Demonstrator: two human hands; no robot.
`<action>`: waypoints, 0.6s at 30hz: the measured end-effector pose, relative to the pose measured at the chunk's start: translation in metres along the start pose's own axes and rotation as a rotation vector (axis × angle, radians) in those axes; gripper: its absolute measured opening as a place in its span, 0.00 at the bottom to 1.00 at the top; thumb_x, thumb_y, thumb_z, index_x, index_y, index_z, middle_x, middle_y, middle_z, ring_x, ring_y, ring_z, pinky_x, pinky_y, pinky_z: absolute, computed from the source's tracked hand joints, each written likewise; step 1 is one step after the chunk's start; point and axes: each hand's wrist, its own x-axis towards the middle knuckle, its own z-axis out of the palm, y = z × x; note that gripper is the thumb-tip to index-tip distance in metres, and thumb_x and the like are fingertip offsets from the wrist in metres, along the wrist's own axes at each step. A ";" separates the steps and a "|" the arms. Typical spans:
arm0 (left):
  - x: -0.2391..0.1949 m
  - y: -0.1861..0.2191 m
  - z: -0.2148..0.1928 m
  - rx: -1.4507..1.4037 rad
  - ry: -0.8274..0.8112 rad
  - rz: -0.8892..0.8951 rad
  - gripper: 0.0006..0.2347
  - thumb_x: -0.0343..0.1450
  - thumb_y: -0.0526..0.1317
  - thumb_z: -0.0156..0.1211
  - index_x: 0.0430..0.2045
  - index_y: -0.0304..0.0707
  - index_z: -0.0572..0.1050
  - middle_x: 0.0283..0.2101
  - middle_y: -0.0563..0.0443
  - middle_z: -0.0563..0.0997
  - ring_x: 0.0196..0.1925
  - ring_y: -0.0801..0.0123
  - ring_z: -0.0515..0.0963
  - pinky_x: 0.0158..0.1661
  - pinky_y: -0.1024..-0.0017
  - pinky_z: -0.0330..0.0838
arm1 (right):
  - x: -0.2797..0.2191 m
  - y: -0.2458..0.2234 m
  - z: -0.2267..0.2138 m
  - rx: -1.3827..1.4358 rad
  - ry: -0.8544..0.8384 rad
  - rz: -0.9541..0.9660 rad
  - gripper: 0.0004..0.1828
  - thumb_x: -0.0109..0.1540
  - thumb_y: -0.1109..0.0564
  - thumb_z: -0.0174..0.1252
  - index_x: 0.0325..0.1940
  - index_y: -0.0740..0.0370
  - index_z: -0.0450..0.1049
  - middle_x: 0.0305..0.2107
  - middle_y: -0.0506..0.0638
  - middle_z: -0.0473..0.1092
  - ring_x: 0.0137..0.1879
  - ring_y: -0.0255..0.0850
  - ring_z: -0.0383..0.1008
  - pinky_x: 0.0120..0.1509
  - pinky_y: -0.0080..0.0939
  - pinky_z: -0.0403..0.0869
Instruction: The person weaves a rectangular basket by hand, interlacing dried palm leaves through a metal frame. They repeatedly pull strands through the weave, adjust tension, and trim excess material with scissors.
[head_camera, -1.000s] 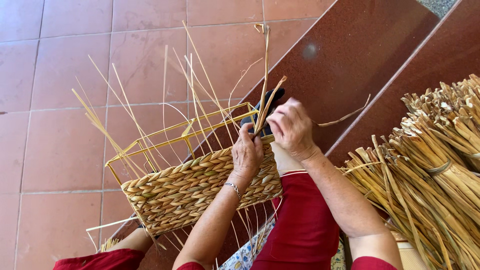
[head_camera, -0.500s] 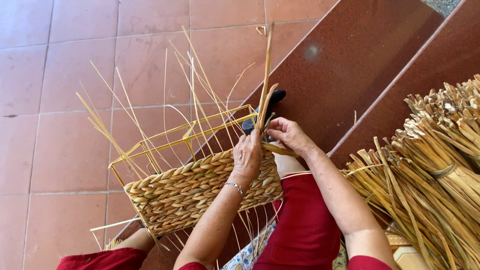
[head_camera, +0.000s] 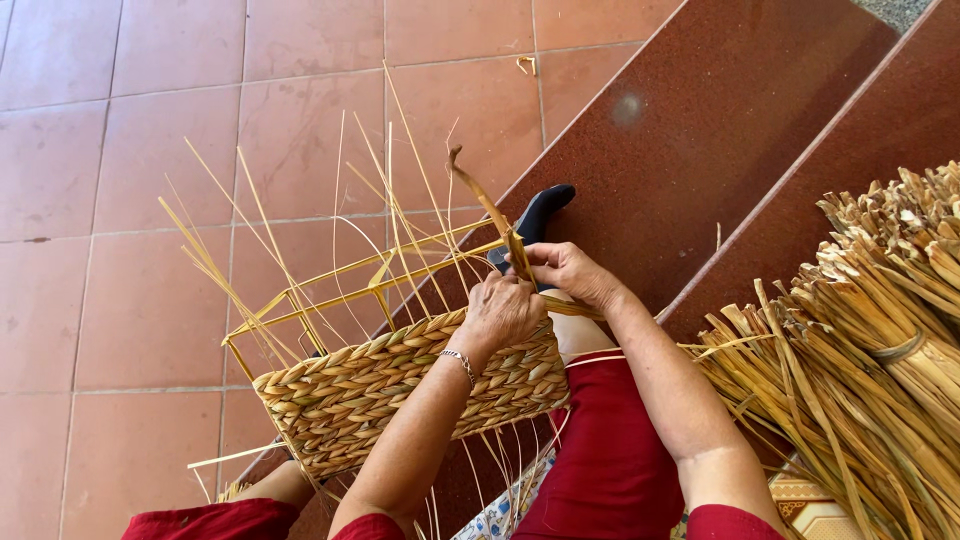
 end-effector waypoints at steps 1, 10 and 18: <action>-0.005 0.003 0.000 -0.014 0.062 0.005 0.12 0.71 0.42 0.52 0.27 0.34 0.81 0.35 0.38 0.81 0.43 0.47 0.79 0.45 0.50 0.74 | -0.001 0.009 -0.002 -0.156 0.086 -0.058 0.18 0.67 0.61 0.57 0.60 0.67 0.75 0.49 0.52 0.78 0.55 0.37 0.77 0.63 0.39 0.75; -0.090 -0.010 -0.012 -0.381 0.553 0.217 0.10 0.68 0.27 0.60 0.42 0.30 0.78 0.49 0.36 0.79 0.45 0.53 0.83 0.43 0.64 0.79 | -0.039 0.022 -0.030 0.552 0.252 0.009 0.19 0.60 0.65 0.51 0.56 0.65 0.72 0.32 0.46 0.73 0.25 0.25 0.59 0.27 0.25 0.61; -0.112 -0.026 -0.001 -0.464 0.449 0.104 0.07 0.69 0.28 0.61 0.38 0.34 0.79 0.41 0.43 0.83 0.43 0.54 0.85 0.45 0.64 0.79 | -0.029 0.022 -0.012 -0.227 0.368 0.231 0.16 0.67 0.53 0.59 0.51 0.68 0.79 0.24 0.47 0.63 0.22 0.27 0.57 0.26 0.28 0.65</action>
